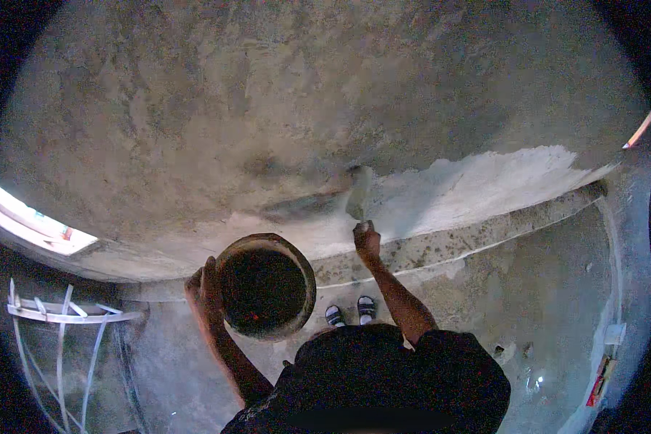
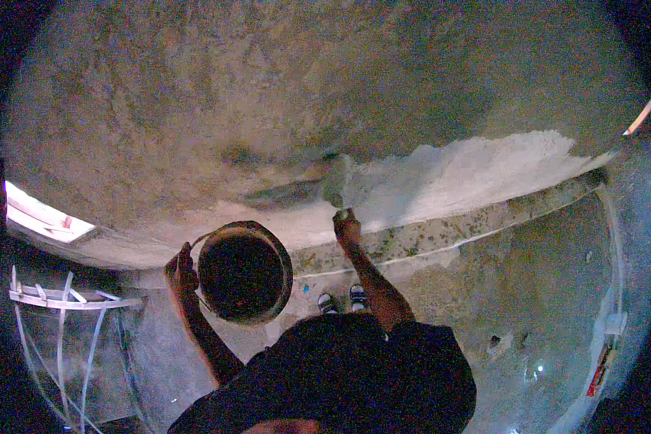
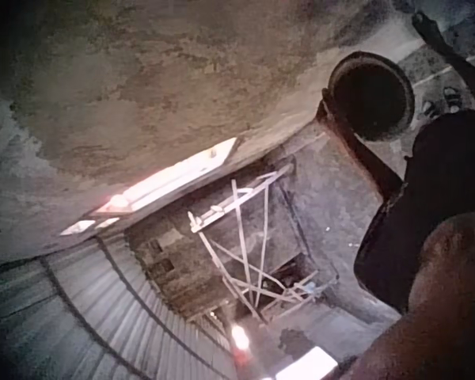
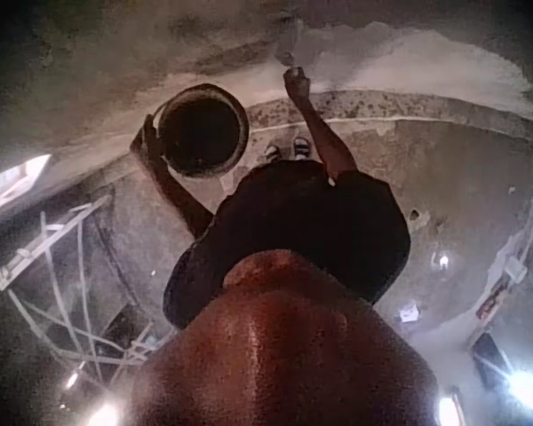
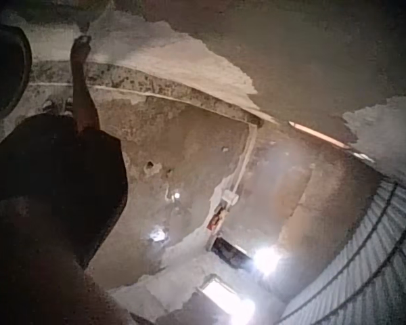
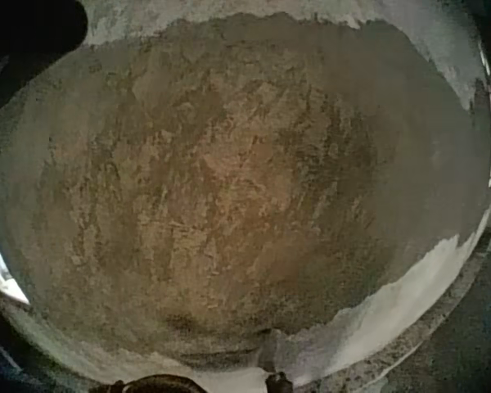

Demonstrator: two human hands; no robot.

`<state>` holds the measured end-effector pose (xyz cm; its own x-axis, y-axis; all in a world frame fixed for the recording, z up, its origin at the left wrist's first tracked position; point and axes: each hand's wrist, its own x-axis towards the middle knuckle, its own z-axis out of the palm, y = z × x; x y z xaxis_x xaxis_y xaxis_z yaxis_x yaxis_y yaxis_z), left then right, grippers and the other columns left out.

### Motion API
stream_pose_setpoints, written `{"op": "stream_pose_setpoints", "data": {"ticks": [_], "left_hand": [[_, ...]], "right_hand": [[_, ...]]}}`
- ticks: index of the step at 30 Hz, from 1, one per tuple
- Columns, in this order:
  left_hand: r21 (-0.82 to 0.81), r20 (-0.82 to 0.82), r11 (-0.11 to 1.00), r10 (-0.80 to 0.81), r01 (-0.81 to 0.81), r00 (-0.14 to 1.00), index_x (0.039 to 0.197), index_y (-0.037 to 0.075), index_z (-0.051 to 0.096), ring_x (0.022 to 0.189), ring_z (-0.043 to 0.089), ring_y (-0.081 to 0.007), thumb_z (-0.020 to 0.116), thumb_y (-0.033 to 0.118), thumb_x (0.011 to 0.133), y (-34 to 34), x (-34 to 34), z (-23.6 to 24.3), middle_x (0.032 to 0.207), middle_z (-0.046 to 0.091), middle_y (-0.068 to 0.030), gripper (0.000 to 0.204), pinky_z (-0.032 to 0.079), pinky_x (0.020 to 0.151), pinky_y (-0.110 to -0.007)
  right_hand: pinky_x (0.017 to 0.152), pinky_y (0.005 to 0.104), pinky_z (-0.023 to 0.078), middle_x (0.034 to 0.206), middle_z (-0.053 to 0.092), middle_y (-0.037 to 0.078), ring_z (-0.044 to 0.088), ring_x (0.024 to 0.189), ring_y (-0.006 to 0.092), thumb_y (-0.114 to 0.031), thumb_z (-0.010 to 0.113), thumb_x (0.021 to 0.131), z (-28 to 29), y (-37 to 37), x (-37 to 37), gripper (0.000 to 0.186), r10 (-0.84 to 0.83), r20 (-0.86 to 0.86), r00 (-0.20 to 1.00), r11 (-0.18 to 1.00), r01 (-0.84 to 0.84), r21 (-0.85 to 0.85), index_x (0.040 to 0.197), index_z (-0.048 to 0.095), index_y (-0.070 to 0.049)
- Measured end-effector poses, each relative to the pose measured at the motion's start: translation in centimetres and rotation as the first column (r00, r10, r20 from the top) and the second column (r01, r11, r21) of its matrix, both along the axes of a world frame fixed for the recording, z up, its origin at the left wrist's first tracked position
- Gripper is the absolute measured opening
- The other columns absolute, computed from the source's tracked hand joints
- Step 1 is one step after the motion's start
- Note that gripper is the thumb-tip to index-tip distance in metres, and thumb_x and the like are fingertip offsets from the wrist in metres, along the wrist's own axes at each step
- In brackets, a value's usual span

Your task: The person mixes cement inside a bucket using a trowel, carries the bucket to another area, and applies the cement onto a wall using the trowel.

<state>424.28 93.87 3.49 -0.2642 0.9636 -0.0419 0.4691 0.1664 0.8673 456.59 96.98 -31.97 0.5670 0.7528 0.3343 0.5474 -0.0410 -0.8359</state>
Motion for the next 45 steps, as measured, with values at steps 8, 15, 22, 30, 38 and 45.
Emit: {"op": "stream_pose_setpoints", "data": {"ticks": [8,15,22,30,38,45], "left_hand": [[0.259,-0.162,0.956,-0.099,0.139,0.982,0.070,-0.002,0.061,0.056,0.039,-0.0081,0.058,0.032,0.090,0.5,0.2,-1.3,0.058,0.050,0.0032,0.040,0.032,0.050,-0.027],[0.284,-0.542,0.868,-0.206,0.408,0.815,0.116,0.010,0.057,0.052,0.048,-0.0233,0.060,0.002,0.076,2.0,-2.8,-4.0,0.064,0.052,-0.0081,0.041,0.040,0.046,-0.035],[0.042,0.125,0.999,0.023,-0.029,0.992,0.067,0.005,0.058,0.049,0.039,-0.0086,0.062,0.029,0.088,1.0,-1.0,-1.9,0.055,0.048,0.0030,0.032,0.029,0.044,-0.028],[0.014,0.035,0.999,0.036,-0.037,0.999,0.068,0.001,0.062,0.054,0.041,-0.0080,0.061,0.032,0.089,1.1,-0.1,-0.8,0.058,0.053,0.0023,0.037,0.032,0.049,-0.029],[0.206,-0.289,0.947,-0.183,0.247,0.940,0.112,0.010,0.057,0.052,0.040,-0.0126,0.058,0.010,0.084,2.2,-3.2,-4.2,0.063,0.045,0.0017,0.028,0.033,0.043,-0.028],[0.109,-0.130,0.992,-0.051,0.066,0.990,0.080,0.002,0.061,0.052,0.040,-0.0106,0.059,0.029,0.088,1.9,-1.6,-2.7,0.058,0.048,0.0011,0.028,0.034,0.047,-0.031]], "right_hand": [[0.046,0.0290,0.047,0.063,0.060,0.011,0.054,0.048,0.0145,-0.034,0.056,0.091,-2.9,-0.2,6.8,0.058,0.007,-0.333,0.943,0.987,0.047,0.155,0.125,0.040,0.011],[0.052,0.0418,0.047,0.065,0.059,0.020,0.058,0.055,0.0337,-0.027,0.055,0.089,-0.7,3.8,4.2,0.038,-0.021,0.275,0.961,0.992,-0.014,0.124,0.111,0.055,0.004],[0.055,0.0467,0.046,0.064,0.059,0.019,0.058,0.060,0.0405,-0.031,0.059,0.085,2.2,1.8,-0.3,0.039,0.299,0.113,0.948,0.936,-0.314,0.157,0.103,0.053,0.003],[0.068,0.0355,0.053,0.089,0.061,0.025,0.062,0.076,0.0358,-0.023,0.055,0.089,5.4,-1.8,4.4,0.038,0.011,-0.320,0.947,0.999,-0.026,-0.041,0.110,0.047,0.008],[0.059,0.0485,0.045,0.078,0.060,0.028,0.059,0.070,0.0424,-0.031,0.056,0.090,0.4,2.3,7.0,0.048,-0.149,0.100,0.984,0.983,0.158,-0.090,0.118,0.045,0.007],[0.060,0.0427,0.046,0.073,0.058,0.021,0.058,0.064,0.0323,-0.032,0.056,0.090,-3.3,-3.8,6.0,0.049,-0.012,0.278,0.960,0.965,0.083,-0.247,0.116,0.047,0.007]]}}
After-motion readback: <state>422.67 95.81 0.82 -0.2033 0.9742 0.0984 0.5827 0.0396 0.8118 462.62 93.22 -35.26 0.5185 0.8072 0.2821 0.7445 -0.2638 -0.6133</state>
